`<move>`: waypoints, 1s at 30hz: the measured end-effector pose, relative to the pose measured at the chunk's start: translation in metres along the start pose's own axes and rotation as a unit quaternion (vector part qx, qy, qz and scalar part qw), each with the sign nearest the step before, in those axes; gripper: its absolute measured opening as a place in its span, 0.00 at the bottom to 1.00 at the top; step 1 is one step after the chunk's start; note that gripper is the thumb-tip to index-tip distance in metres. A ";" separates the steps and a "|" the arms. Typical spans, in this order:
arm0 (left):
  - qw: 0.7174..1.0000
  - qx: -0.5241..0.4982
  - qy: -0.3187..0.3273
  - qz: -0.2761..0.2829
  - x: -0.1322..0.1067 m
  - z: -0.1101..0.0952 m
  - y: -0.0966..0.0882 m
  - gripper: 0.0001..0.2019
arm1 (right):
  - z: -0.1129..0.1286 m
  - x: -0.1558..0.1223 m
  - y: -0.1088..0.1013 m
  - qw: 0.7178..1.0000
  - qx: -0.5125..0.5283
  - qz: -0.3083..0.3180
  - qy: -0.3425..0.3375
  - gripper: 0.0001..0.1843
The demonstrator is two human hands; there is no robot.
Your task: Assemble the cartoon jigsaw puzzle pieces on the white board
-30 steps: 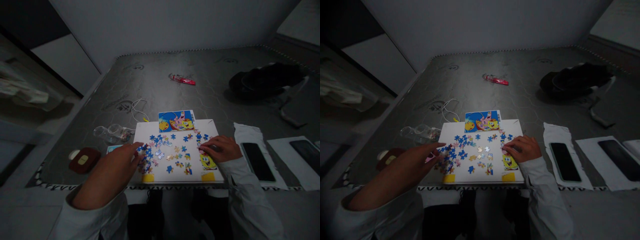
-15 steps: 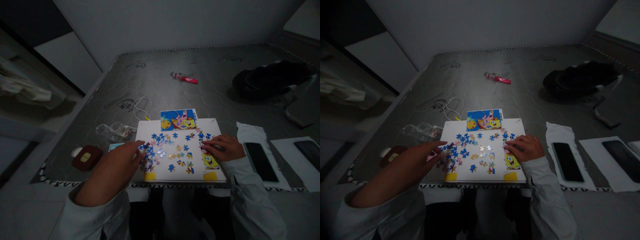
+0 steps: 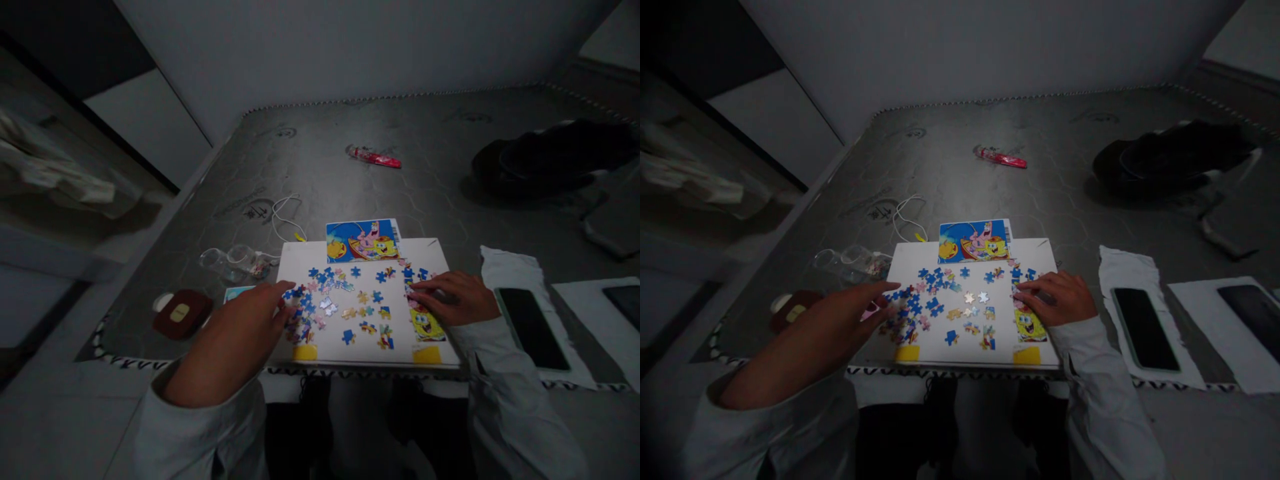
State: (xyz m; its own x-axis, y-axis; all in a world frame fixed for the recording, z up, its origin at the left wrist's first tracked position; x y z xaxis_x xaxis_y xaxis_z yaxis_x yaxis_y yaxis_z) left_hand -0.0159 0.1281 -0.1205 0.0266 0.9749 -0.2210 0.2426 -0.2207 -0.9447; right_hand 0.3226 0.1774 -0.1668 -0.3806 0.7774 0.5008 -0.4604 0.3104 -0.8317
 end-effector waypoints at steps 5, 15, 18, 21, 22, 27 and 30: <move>1.000 0.005 -0.009 0.007 -0.001 -0.005 -0.005 0.21 | -0.012 -0.003 0.003 1.000 -0.009 -0.002 0.020 0.17; 1.000 0.003 0.019 0.016 -0.001 -0.014 -0.007 0.21 | -0.016 -0.004 0.006 1.000 0.014 0.006 0.017 0.17; 1.000 0.008 0.009 0.027 0.000 -0.013 -0.006 0.21 | -0.024 -0.008 0.017 0.998 0.044 0.049 -0.002 0.16; 0.999 0.015 -0.008 0.049 0.003 -0.009 -0.001 0.21 | -0.032 -0.010 0.021 0.997 0.041 0.057 -0.009 0.16; 0.998 0.017 -0.012 0.054 0.003 -0.009 0.000 0.21 | -0.033 -0.010 0.021 0.998 0.039 0.057 -0.012 0.16; 0.998 0.023 -0.009 0.052 0.005 -0.013 0.001 0.23 | -0.028 -0.010 0.017 0.998 0.029 0.044 -0.017 0.21; 0.998 0.024 -0.012 0.053 0.004 -0.016 -0.001 0.22 | -0.030 -0.011 0.020 0.998 0.035 0.055 -0.020 0.21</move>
State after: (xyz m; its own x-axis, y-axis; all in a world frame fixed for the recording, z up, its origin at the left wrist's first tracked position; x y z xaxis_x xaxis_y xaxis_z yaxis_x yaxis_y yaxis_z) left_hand -0.0007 0.1324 -0.1168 0.0270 0.9452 -0.3254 0.1921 -0.3243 -0.9262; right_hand 0.3413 0.1913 -0.1963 -0.4622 0.7822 0.4177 -0.4683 0.1846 -0.8641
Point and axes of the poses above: each hand's wrist, its own x-axis towards the middle knuckle, its own y-axis out of the palm, z = x × y, the point moved 9 cm from there along x, towards the middle knuckle, and after that the axes turned 6 degrees about -z, right-handed, at the moved point
